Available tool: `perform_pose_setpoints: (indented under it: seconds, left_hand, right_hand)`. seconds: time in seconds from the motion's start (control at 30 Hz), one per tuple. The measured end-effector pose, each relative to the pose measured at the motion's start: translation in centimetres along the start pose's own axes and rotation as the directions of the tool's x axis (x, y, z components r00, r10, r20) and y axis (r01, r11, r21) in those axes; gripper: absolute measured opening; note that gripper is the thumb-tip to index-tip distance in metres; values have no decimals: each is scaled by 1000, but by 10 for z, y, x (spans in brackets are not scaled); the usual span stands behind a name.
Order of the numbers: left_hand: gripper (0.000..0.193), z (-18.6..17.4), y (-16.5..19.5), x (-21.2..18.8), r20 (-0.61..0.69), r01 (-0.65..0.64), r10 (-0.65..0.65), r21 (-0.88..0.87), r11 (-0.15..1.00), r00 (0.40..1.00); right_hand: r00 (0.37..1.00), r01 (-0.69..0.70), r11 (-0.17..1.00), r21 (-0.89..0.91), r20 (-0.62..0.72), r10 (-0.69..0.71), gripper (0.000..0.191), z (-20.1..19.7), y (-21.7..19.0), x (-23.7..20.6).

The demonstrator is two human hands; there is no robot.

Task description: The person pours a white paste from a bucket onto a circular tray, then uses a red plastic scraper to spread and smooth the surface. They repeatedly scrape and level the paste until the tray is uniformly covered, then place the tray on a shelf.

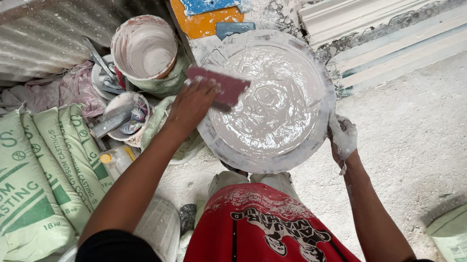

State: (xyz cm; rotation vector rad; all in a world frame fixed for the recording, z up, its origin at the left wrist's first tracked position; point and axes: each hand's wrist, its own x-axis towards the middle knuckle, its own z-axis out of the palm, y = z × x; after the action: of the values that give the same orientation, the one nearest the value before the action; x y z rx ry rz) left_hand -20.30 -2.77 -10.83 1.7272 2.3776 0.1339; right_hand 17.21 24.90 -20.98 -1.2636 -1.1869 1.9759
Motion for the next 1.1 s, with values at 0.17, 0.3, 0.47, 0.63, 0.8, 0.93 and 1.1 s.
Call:
perform_pose_setpoints:
  seconds: [0.17, 0.3, 0.47, 0.63, 0.8, 0.93, 1.1]
  left_hand:
    - [57, 1, 9, -52, 141, 23, -17, -37, 999, 990]
    - [61, 10, 6, -26, -40, -14, 14, 8, 1000, 999]
    - [62, 42, -8, -7, -72, -48, 50, 34, 998, 996]
    - [82, 41, -41, -89, 148, 45, -41, -24, 999, 988]
    - [72, 25, -47, -72, -79, -65, 72, 94, 993, 994]
    - [64, 23, -26, 2, -113, -66, 69, 29, 997, 991]
    - [61, 7, -16, -15, 21, -37, 36, 43, 998, 999]
  right_hand:
    - [1000, 10, 999, 32, 26, -11, 19, -2, 2, -1]
    - [999, 5, 999, 54, 43, -7, 18, 1, 3, 0]
    - [999, -39, 999, 39, 20, 38, 17, -1, 3, -4]
    - [991, 43, 999, 32, 124, -47, 20, -4, 1, -3]
    - [996, -88, 993, 76, 30, 86, 19, 4, -2, -4]
    - [995, -97, 995, 26, 9, 96, 19, 9, -7, -9]
    - [996, -60, 997, 54, 68, 56, 20, 7, -7, -12]
